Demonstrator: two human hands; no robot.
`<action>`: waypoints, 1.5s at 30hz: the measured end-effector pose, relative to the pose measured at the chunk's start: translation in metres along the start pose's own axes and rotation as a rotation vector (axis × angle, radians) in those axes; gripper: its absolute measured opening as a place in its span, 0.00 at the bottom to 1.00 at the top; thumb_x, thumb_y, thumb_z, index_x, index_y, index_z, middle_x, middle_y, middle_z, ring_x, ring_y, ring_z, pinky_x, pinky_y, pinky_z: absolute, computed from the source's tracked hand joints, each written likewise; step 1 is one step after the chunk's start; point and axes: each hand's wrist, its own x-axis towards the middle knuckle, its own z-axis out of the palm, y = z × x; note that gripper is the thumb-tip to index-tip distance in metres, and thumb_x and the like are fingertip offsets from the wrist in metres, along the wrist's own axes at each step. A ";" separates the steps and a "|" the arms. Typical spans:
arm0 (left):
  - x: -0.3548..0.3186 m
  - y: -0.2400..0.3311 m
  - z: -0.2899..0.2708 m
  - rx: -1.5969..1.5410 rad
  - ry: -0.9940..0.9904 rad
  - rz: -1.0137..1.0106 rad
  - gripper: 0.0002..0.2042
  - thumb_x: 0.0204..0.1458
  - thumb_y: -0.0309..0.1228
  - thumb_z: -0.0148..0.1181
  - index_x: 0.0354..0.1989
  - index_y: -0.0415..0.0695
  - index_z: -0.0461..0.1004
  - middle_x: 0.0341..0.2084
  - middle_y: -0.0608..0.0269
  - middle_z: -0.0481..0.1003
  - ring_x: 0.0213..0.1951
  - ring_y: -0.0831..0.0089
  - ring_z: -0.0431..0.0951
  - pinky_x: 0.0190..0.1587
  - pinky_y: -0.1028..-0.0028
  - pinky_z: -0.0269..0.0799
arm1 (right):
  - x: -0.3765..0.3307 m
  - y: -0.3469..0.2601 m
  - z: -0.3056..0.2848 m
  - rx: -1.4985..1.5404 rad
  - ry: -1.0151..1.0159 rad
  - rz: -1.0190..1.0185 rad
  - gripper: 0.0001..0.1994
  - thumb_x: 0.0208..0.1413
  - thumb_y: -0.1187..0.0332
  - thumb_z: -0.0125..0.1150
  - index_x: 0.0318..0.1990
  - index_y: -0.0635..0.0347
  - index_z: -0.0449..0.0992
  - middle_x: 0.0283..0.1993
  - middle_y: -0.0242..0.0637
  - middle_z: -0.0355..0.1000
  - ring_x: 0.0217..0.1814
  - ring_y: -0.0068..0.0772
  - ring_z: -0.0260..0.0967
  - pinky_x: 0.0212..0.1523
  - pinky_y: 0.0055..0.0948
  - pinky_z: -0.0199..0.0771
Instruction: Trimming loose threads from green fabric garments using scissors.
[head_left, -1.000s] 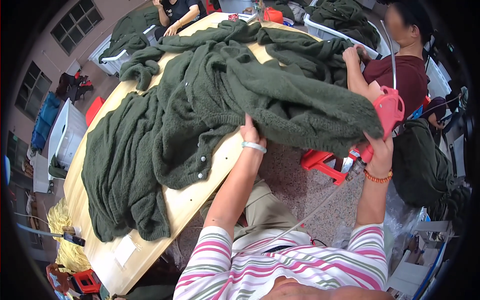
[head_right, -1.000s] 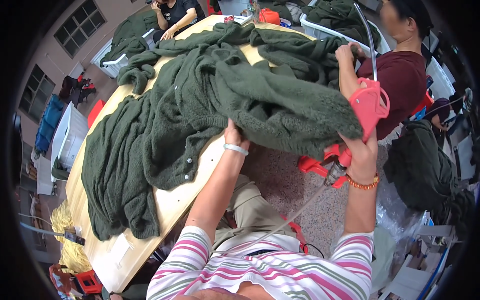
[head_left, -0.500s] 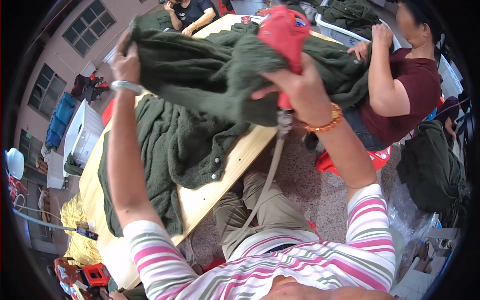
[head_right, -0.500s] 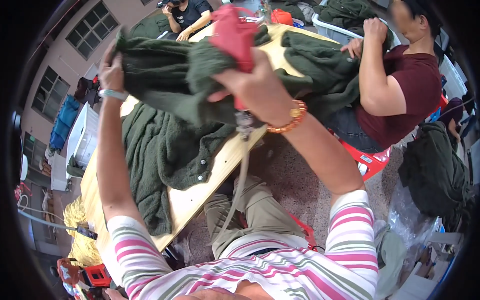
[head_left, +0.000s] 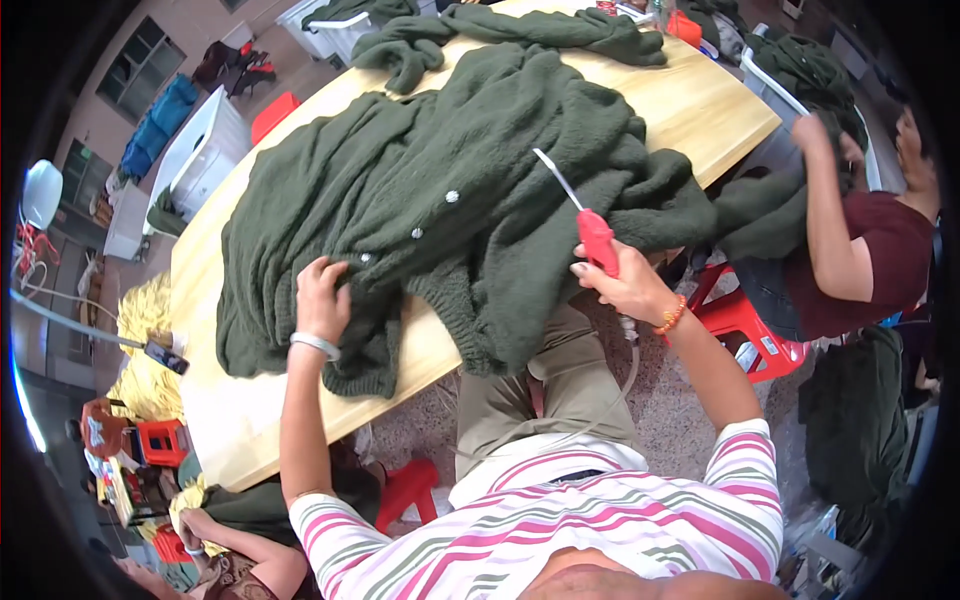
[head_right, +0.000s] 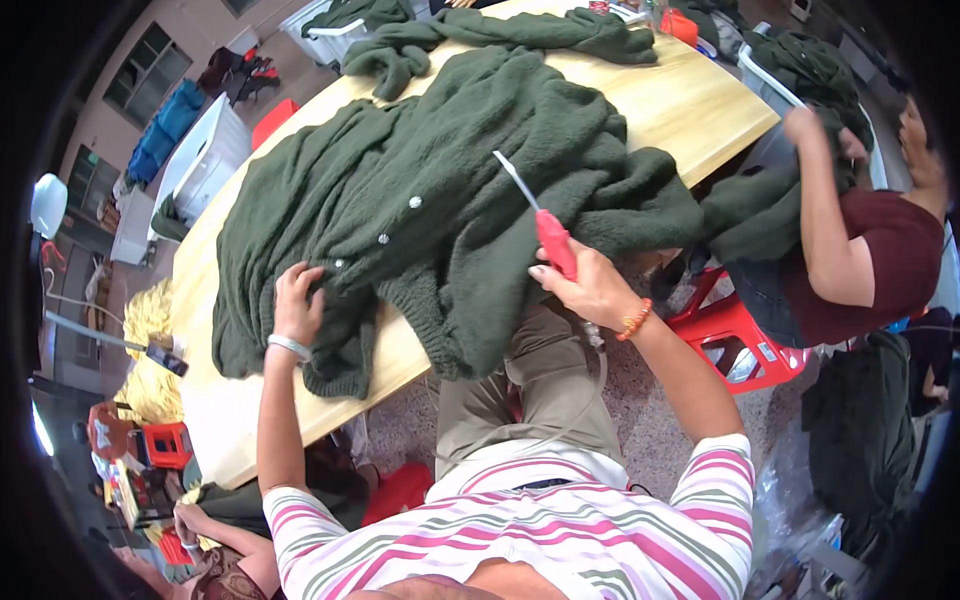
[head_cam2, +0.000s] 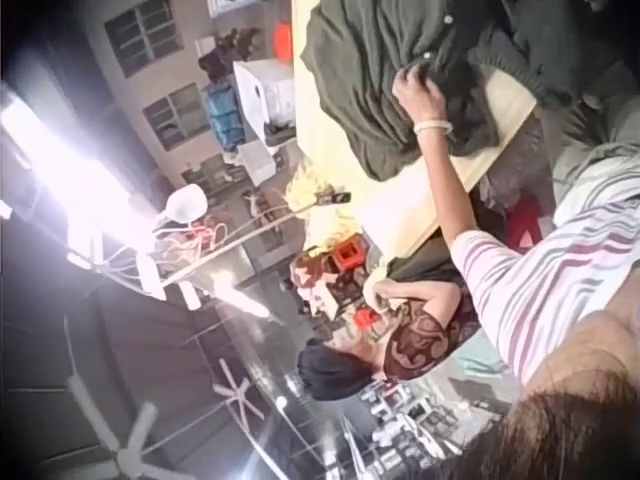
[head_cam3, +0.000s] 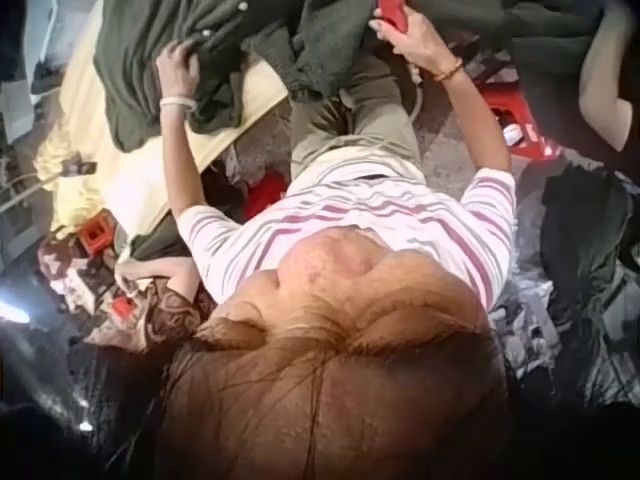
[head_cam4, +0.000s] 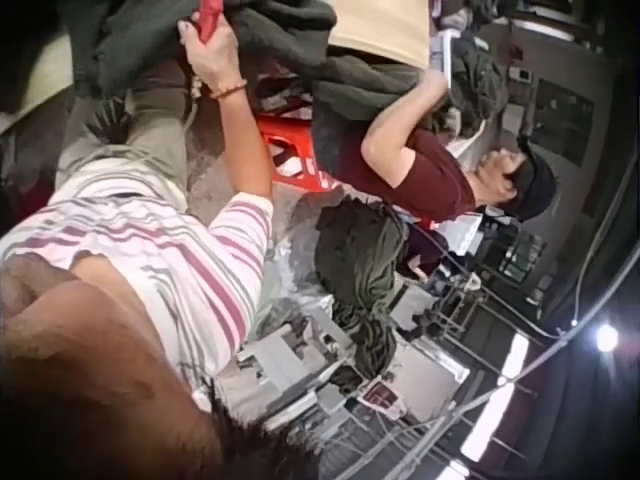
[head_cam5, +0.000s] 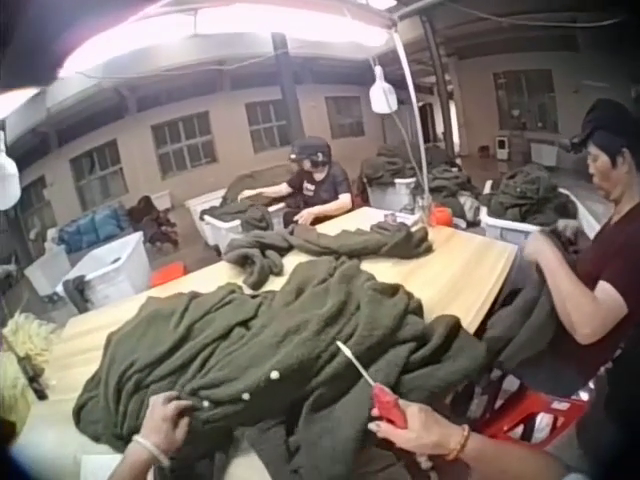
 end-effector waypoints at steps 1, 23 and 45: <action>0.006 0.026 0.003 -0.032 0.104 0.034 0.15 0.45 0.24 0.60 0.44 0.43 0.74 0.47 0.51 0.69 0.51 0.53 0.66 0.56 0.62 0.61 | -0.003 0.002 -0.003 0.011 -0.029 0.090 0.18 0.57 0.62 0.59 0.49 0.66 0.69 0.32 0.32 0.72 0.31 0.18 0.71 0.27 0.21 0.73; 0.087 0.095 0.112 -0.809 0.234 -0.066 0.04 0.45 0.21 0.66 0.30 0.39 0.79 0.20 0.70 0.71 0.22 0.87 0.64 0.26 0.84 0.60 | -0.025 -0.049 0.047 -0.694 -0.157 -0.033 0.14 0.54 0.60 0.55 0.41 0.60 0.69 0.29 0.52 0.74 0.36 0.57 0.73 0.40 0.49 0.72; 0.045 0.101 0.092 -0.260 0.298 0.073 0.12 0.43 0.21 0.60 0.38 0.44 0.73 0.34 0.57 0.71 0.36 0.57 0.74 0.39 0.64 0.71 | -0.030 -0.038 0.062 -0.619 -0.158 -0.071 0.14 0.54 0.60 0.56 0.42 0.59 0.68 0.29 0.51 0.74 0.35 0.57 0.73 0.38 0.49 0.72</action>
